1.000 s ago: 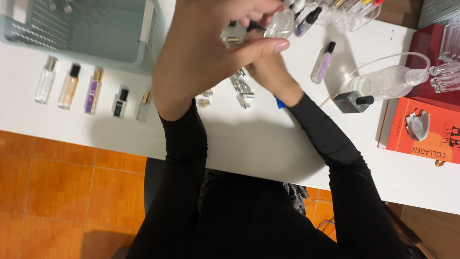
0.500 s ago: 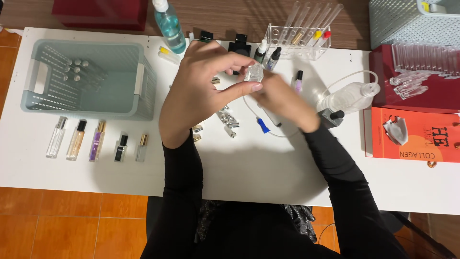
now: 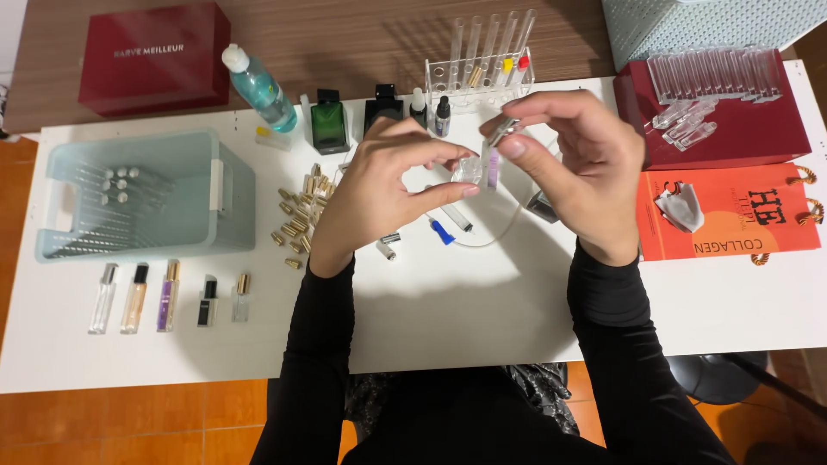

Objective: Assembling and cleaning perfume bottle components using a syringe and a cloth.

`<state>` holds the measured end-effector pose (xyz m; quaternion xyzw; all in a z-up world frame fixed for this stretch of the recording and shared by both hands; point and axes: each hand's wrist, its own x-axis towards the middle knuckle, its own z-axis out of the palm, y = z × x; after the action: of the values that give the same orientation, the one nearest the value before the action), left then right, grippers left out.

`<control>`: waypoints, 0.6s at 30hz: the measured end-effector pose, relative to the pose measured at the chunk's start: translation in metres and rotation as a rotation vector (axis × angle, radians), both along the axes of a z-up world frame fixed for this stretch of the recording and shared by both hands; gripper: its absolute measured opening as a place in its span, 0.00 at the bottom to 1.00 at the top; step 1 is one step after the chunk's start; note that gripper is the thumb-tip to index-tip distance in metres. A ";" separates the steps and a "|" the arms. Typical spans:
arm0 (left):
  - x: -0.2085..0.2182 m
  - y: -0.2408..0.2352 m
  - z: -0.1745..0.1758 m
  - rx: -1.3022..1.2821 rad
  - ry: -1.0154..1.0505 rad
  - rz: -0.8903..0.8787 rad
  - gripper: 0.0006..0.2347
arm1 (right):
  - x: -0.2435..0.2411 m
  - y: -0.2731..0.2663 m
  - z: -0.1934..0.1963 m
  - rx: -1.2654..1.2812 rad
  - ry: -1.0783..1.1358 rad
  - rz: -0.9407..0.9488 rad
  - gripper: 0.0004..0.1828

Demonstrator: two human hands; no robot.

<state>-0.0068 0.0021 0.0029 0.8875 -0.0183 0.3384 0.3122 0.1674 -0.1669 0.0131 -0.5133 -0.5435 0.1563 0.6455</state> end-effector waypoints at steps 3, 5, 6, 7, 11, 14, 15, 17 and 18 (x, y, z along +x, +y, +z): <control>0.000 -0.003 -0.001 -0.004 -0.005 0.016 0.14 | 0.002 0.003 0.002 -0.021 -0.133 -0.019 0.12; 0.001 -0.002 -0.001 -0.005 -0.013 0.024 0.14 | 0.002 0.004 0.008 -0.050 -0.203 -0.029 0.13; 0.001 -0.002 -0.002 -0.008 -0.022 0.034 0.14 | 0.002 0.005 0.011 -0.081 -0.271 -0.036 0.14; 0.001 -0.002 -0.002 -0.007 -0.023 0.040 0.14 | 0.003 0.005 0.011 -0.080 -0.272 -0.029 0.14; -0.002 -0.003 -0.001 -0.008 -0.012 0.064 0.14 | 0.006 0.005 0.008 -0.036 -0.316 0.013 0.13; 0.001 -0.003 0.001 -0.009 -0.011 0.040 0.14 | 0.005 0.005 0.014 0.016 -0.173 0.007 0.12; 0.001 -0.003 0.001 -0.007 -0.012 0.023 0.14 | 0.003 0.005 0.018 0.014 -0.107 -0.027 0.12; 0.002 -0.004 0.001 -0.008 -0.005 0.020 0.14 | 0.007 0.006 0.010 0.008 -0.137 -0.028 0.11; 0.002 -0.004 0.001 -0.007 0.000 0.018 0.14 | 0.009 0.006 0.007 0.004 -0.167 -0.028 0.11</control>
<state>-0.0047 -0.0022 0.0038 0.8866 -0.0093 0.3412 0.3121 0.1767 -0.1605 0.0201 -0.5310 -0.5882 0.1030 0.6012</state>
